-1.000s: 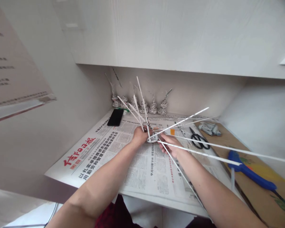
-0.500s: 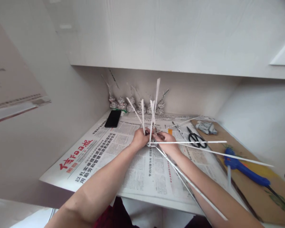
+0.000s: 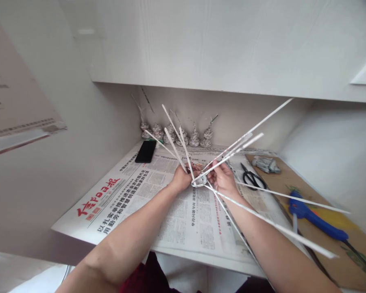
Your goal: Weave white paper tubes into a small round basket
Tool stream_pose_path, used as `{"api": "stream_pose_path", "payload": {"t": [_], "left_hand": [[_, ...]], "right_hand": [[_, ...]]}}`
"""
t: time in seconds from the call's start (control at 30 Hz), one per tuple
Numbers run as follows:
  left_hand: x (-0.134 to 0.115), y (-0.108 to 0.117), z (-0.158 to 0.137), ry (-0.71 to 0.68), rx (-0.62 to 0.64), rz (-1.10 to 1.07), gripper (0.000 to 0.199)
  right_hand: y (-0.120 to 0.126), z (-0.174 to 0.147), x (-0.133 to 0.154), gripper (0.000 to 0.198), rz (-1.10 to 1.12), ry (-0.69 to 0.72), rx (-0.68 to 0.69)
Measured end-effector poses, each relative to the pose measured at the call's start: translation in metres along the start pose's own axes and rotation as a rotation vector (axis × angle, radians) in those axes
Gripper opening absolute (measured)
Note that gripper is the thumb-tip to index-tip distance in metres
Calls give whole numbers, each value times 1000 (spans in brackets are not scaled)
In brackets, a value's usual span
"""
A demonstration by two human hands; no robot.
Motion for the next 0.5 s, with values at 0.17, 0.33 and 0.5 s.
{"api": "stream_pose_path", "payload": {"t": [0.17, 0.33, 0.5], "left_hand": [[-6, 1, -1, -23, -30, 46, 16], [1, 3, 2, -94, -58, 68, 13], [1, 8, 4, -127, -71, 74, 10]], "right_hand": [[0, -1, 6, 44, -180, 36, 36], [2, -4, 12, 33, -734, 270, 33], [4, -3, 6, 32, -879, 200, 100]]}}
Point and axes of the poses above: each hand's wrist, its own z-axis towards the middle knuckle, its own y-axis out of the back of the hand, x = y × z, the point moved 4 cm from there along z, towards the middle knuckle, and after that the axes turned 1 degree about x, right-handed, at the moved point
